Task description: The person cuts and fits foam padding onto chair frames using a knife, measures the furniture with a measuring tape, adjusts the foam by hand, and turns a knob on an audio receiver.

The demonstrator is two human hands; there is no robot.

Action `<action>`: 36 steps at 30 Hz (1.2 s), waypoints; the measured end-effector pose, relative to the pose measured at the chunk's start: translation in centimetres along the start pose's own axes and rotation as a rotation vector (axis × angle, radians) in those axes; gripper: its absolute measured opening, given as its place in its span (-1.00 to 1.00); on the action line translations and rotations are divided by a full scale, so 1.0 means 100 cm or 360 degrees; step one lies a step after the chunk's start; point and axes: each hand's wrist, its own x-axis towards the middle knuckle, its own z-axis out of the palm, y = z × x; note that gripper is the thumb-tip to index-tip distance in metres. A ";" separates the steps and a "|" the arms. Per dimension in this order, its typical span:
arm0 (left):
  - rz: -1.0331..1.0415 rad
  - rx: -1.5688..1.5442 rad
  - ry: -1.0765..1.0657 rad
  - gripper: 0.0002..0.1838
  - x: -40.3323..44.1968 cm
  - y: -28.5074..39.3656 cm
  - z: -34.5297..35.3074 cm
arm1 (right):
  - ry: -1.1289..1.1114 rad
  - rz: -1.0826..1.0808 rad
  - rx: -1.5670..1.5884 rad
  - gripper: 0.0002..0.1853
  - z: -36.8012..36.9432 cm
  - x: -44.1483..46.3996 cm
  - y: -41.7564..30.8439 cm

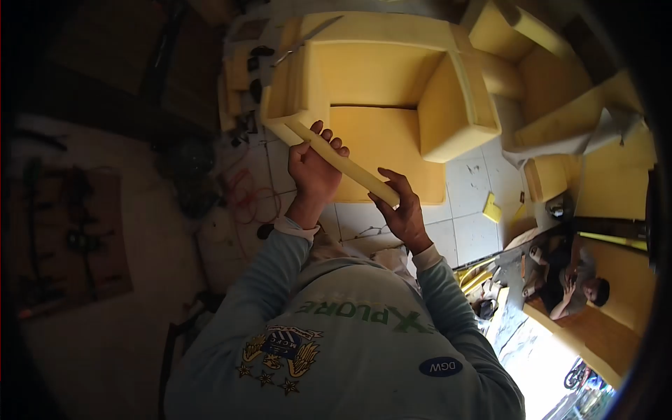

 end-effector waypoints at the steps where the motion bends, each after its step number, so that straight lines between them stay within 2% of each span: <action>1: 0.0071 -0.0024 0.0047 -0.54 -0.002 0.035 -0.009 | -0.0025 -0.0219 -0.0088 -0.57 0.033 0.015 0.002; 2: 0.0108 -0.0051 0.0045 -0.54 -0.006 0.066 -0.019 | -0.0052 -0.0433 -0.0167 -0.57 0.061 0.025 -0.007; 3: 0.0149 -0.0082 0.0050 -0.53 -0.011 0.098 -0.032 | -0.0078 -0.0327 -0.0073 -0.66 0.092 0.032 -0.017; 6: 0.0197 0.0007 0.0143 -0.48 -0.026 0.176 -0.089 | -0.0054 -0.0498 -0.0028 -0.74 0.171 0.053 -0.034; 7: 0.0176 0.0073 0.0170 -0.46 -0.028 0.197 -0.112 | -0.0129 -0.0391 0.0016 -0.75 0.193 0.057 -0.037; 9: 0.0037 0.0261 0.0726 -0.37 -0.045 0.230 -0.137 | -0.0238 -0.0181 0.0078 -0.76 0.221 0.063 -0.044; 11: -0.0082 0.1091 0.1483 -0.41 -0.055 0.246 -0.177 | -0.0445 -0.0281 -0.0056 -0.79 0.239 0.077 -0.048; 12: 0.0354 0.1794 0.1397 -0.40 -0.067 0.250 -0.186 | -0.0522 -0.0374 -0.0089 -0.80 0.251 0.083 -0.041; 13: 0.0822 0.2465 0.1256 -0.40 -0.084 0.252 -0.195 | -0.0713 -0.0141 -0.0093 -0.78 0.261 0.086 -0.038; 14: 0.0943 0.2866 0.0975 -0.40 -0.093 0.258 -0.195 | -0.0942 -0.0045 -0.0097 -0.76 0.271 0.094 -0.038; 15: 0.1122 0.3228 0.0682 -0.40 -0.102 0.264 -0.195 | -0.0971 -0.0005 0.0007 -0.74 0.283 0.096 -0.041; 16: 0.0900 0.3325 0.0320 -0.41 -0.114 0.277 -0.176 | -0.1008 0.0042 0.0120 -0.72 0.297 0.097 -0.046; 17: 0.0650 0.3393 -0.0039 -0.41 -0.124 0.290 -0.163 | -0.1121 0.0131 0.0184 -0.69 0.308 0.102 -0.055; 20: -0.0115 0.2758 0.0211 -0.44 -0.123 0.308 -0.148 | -0.1277 0.0151 0.0027 -0.70 0.338 0.123 -0.046; 21: 0.0079 0.2701 0.0281 -0.51 -0.122 0.310 -0.159 | -0.1306 0.0161 -0.0002 -0.71 0.347 0.133 -0.042; 22: 0.0140 0.2701 0.0322 -0.53 -0.119 0.317 -0.160 | -0.1315 0.0116 -0.0037 -0.69 0.360 0.144 -0.029; 24: 0.0230 0.2700 0.0439 -0.56 -0.107 0.336 -0.156 | -0.1357 0.0034 -0.0125 -0.66 0.372 0.167 -0.054; 25: 0.0016 0.2878 0.0501 -0.58 -0.098 0.348 -0.149 | -0.1365 -0.0061 -0.0071 -0.66 0.377 0.177 -0.064; 28: -0.0230 0.2825 0.0455 -0.58 -0.067 0.383 -0.148 | -0.1491 -0.0312 -0.0147 -0.67 0.403 0.217 -0.055; 29: -0.0055 0.2807 0.0409 -0.60 -0.056 0.390 -0.161 | -0.1545 -0.0395 -0.0205 -0.67 0.412 0.232 -0.044; 30: -0.0065 0.2822 0.0412 -0.61 -0.044 0.398 -0.169 | -0.1593 -0.0484 -0.0260 -0.67 0.420 0.247 -0.034; 34: -0.0200 0.3000 0.0495 -0.65 0.010 0.442 -0.177 | -0.1621 -0.0198 -0.0336 -0.70 0.450 0.309 -0.028; 36: -0.0224 0.3051 0.0517 -0.65 0.037 0.459 -0.180 | -0.1597 -0.0224 -0.0289 -0.71 0.463 0.337 -0.022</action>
